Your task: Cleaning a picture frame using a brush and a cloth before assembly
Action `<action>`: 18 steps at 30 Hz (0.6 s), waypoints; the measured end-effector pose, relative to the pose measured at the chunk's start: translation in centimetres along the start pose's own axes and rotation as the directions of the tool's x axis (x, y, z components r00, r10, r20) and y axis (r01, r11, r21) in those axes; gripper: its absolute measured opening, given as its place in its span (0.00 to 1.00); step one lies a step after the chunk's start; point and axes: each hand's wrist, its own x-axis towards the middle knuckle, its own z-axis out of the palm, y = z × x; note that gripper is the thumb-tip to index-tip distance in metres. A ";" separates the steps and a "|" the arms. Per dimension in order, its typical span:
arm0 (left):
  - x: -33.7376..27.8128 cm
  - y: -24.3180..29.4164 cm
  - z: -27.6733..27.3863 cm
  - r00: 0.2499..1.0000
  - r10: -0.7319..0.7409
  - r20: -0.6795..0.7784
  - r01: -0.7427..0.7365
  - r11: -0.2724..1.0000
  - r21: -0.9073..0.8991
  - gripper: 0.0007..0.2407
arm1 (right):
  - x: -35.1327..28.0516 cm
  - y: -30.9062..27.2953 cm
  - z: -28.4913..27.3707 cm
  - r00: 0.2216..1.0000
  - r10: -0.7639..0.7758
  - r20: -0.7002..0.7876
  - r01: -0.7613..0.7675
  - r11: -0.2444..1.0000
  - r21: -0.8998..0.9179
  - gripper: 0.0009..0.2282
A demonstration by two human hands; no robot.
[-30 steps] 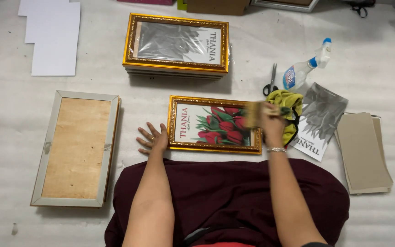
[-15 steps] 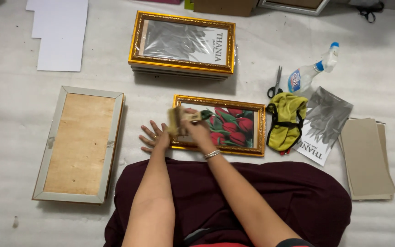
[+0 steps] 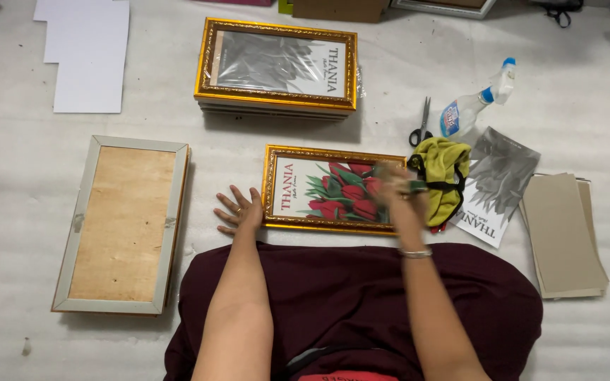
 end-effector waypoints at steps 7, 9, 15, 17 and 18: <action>1.0 -1.1 0.4 1.000 0.014 -0.021 -0.017 0.991 -0.132 0.29 | -11.7 15.8 8.3 0.978 0.198 -0.067 -0.020 -0.232 -0.973 0.26; 0.9 -1.0 0.2 1.000 0.019 -0.025 -0.022 0.990 -0.139 0.29 | -11.3 16.1 7.2 0.963 0.262 0.060 0.090 -0.102 -0.991 0.23; 0.9 -0.6 0.3 1.000 0.006 -0.031 -0.009 0.995 -0.100 0.30 | -5.7 5.1 1.5 0.965 0.110 -0.237 -0.128 -0.594 -0.794 0.44; 1.2 -0.6 0.6 0.999 -0.004 -0.035 0.001 0.997 -0.082 0.31 | -2.9 -1.2 -2.7 0.982 -0.106 -0.157 -0.189 -0.479 -0.857 0.39; 1.2 -0.6 0.7 0.999 -0.002 -0.032 -0.001 0.997 -0.080 0.31 | -3.8 -2.8 -1.2 0.981 -0.109 -0.160 -0.193 -0.477 -0.857 0.39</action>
